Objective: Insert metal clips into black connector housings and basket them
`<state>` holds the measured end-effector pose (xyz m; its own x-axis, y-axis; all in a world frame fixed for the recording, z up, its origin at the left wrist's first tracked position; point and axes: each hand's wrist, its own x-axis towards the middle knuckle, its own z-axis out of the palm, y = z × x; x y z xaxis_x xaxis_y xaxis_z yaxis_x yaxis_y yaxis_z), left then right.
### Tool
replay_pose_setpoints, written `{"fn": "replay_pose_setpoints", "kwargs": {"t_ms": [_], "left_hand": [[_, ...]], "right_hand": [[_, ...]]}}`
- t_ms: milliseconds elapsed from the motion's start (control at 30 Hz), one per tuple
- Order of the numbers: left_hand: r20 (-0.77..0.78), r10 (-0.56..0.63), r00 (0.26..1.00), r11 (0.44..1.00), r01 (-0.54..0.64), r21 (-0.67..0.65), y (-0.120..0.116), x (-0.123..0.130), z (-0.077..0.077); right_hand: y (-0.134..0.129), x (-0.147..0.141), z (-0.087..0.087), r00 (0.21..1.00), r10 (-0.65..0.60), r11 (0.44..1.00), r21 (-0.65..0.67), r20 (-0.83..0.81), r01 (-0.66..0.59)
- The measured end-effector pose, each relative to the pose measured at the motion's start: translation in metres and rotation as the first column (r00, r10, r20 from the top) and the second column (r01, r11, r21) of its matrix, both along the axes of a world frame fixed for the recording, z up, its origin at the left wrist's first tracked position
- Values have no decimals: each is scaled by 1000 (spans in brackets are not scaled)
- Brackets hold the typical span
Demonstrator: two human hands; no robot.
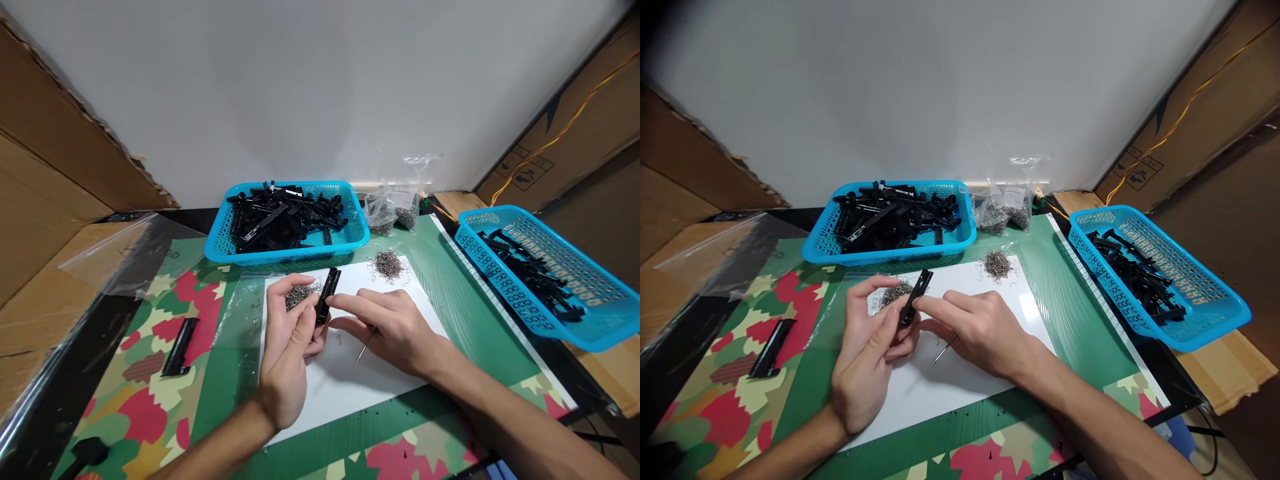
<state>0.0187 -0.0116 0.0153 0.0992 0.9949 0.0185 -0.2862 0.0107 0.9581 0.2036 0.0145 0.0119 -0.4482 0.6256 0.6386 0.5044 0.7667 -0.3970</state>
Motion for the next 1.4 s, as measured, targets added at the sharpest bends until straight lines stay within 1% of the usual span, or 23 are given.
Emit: {"fn": "replay_pose_setpoints", "kwargs": {"t_ms": [133, 267, 367, 467, 533, 600, 667, 700, 767, 867, 933, 1000, 1033, 1100, 1167, 1233, 1267, 1333, 1400], "left_hand": [[39, -61, 997, 998, 62, -30, 5, -1, 2], [-5, -90, 996, 993, 89, -75, 3, -1, 2], [-46, -92, 995, 995, 90, -48, 1, -1, -2], [-171, -57, 984, 996, 67, 53, 1, -3, -8], [-312, -24, 950, 983, 79, 166, 4, -5, -12], [-473, 53, 879, 950, 102, 296, 8, -7, -13], [-595, 156, 788, 900, 135, 414, 14, -9, -11], [-631, 201, 750, 871, 158, 464, 16, -10, -10], [-663, 271, 698, 818, 197, 541, 21, -12, -6], [-676, 365, 641, 767, 204, 608, 27, -16, -4], [-689, 399, 605, 735, 239, 635, 29, -18, -4], [-712, 405, 574, 705, 299, 643, 29, -20, -5], [-724, 401, 561, 699, 323, 638, 29, -20, -5], [-748, 389, 537, 709, 345, 616, 29, -21, -6], [-771, 370, 518, 726, 357, 588, 28, -20, -7], [-785, 356, 507, 739, 361, 569, 28, -19, -8], [-789, 353, 503, 745, 358, 562, 28, -18, -9], [-797, 352, 490, 756, 354, 551, 28, -17, -9], [-803, 367, 469, 758, 349, 551, 28, -16, -10]], "right_hand": [[3, 4, 0, 998, -14, 996, 91, 56, 9], [3, 7, 3, 993, 32, 988, 144, 110, -48], [3, 9, 5, 994, 53, 986, 152, 95, -67], [6, 13, 4, 993, 46, 986, 156, 111, -63], [9, 18, 2, 990, 11, 988, 150, 138, -32], [14, 23, -1, 987, -31, 990, 140, 155, 9], [18, 28, -4, 986, -57, 991, 125, 156, 38], [19, 30, -5, 986, -60, 993, 112, 155, 43], [21, 33, -6, 986, -47, 997, 74, 158, 36], [21, 34, -6, 983, -15, 1000, 16, 182, 13], [20, 34, -5, 979, -3, 1000, -9, 205, 5], [20, 33, -4, 975, 14, 999, -45, 220, -4], [20, 33, -3, 974, 31, 996, -84, 223, -12], [22, 33, 1, 974, 77, 976, -217, 213, -30], [23, 36, 6, 977, 112, 926, -377, 182, -36], [25, 39, 12, 983, 117, 878, -477, 142, -36], [26, 41, 15, 986, 120, 865, -499, 120, -44], [27, 43, 18, 988, 137, 858, -508, 78, -79], [28, 44, 17, 988, 136, 877, -473, 73, -86]]}}
